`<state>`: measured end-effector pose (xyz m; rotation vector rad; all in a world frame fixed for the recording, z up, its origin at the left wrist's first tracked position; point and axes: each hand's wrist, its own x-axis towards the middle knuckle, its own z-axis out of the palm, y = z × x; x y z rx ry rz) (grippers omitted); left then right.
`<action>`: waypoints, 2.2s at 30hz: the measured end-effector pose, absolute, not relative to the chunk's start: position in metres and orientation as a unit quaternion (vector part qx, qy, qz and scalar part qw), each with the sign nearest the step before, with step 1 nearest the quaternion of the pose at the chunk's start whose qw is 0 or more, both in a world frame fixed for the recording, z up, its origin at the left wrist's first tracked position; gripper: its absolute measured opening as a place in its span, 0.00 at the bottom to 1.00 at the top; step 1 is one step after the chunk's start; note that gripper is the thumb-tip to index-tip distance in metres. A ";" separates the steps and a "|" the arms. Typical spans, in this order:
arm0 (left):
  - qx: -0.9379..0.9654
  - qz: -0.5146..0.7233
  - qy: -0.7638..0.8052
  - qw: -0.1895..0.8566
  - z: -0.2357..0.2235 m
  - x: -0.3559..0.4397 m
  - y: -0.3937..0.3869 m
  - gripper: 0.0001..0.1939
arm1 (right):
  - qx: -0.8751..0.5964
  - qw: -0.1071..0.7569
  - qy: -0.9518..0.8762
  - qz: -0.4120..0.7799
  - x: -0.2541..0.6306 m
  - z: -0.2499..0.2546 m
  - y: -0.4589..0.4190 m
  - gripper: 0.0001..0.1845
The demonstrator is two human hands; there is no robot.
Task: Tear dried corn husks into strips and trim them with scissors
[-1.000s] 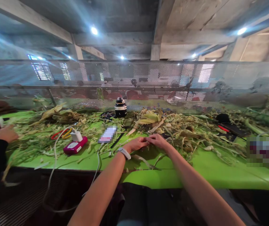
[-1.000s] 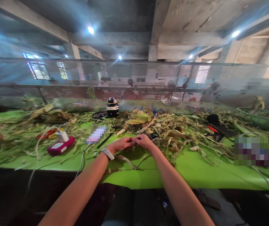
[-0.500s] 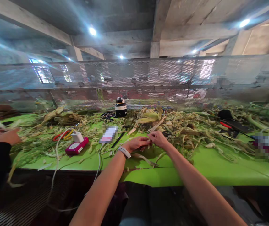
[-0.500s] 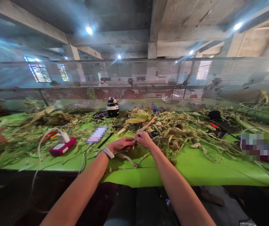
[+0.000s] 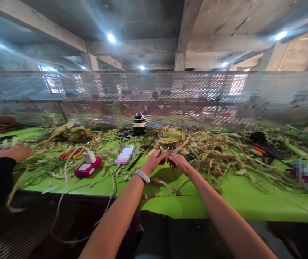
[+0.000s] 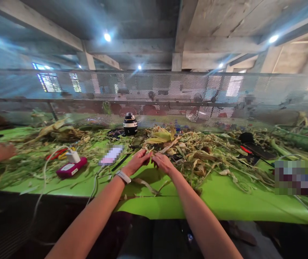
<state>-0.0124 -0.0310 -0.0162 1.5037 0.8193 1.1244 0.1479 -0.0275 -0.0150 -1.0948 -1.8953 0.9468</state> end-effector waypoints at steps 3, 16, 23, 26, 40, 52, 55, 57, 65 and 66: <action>0.632 0.478 0.344 0.503 -0.013 -0.013 -0.034 0.15 | -0.369 0.375 -0.723 0.448 0.140 -0.019 -0.028 0.20; 0.583 0.506 0.334 0.541 -0.012 -0.014 -0.031 0.22 | -0.390 0.429 -0.685 0.441 0.133 -0.016 -0.030 0.18; 0.555 0.535 0.335 0.541 -0.013 -0.014 -0.030 0.19 | -0.393 0.433 -0.699 0.411 0.132 -0.015 -0.032 0.16; 0.520 0.535 0.329 0.579 -0.013 -0.014 -0.030 0.18 | -0.395 0.433 -0.692 0.420 0.134 -0.014 -0.033 0.16; 0.568 0.507 0.367 0.535 -0.015 -0.013 -0.031 0.15 | -0.407 0.403 -0.681 0.457 0.133 -0.018 -0.030 0.19; 0.578 0.493 0.358 0.542 -0.014 -0.016 -0.032 0.15 | -0.424 0.421 -0.661 0.454 0.138 -0.017 -0.035 0.25; 0.591 0.458 0.349 0.564 -0.016 -0.016 -0.033 0.16 | -0.453 0.437 -0.634 0.449 0.142 -0.016 -0.030 0.29; 0.602 0.440 0.353 0.565 -0.017 -0.015 -0.033 0.15 | -0.458 0.441 -0.636 0.437 0.142 -0.017 -0.027 0.30; 0.628 0.416 0.372 0.542 -0.020 -0.013 -0.030 0.11 | -0.476 0.480 -0.675 0.296 0.142 -0.029 -0.015 0.24; 0.630 0.415 0.372 0.541 -0.020 -0.013 -0.030 0.11 | -0.481 0.481 -0.672 0.293 0.143 -0.031 -0.014 0.24</action>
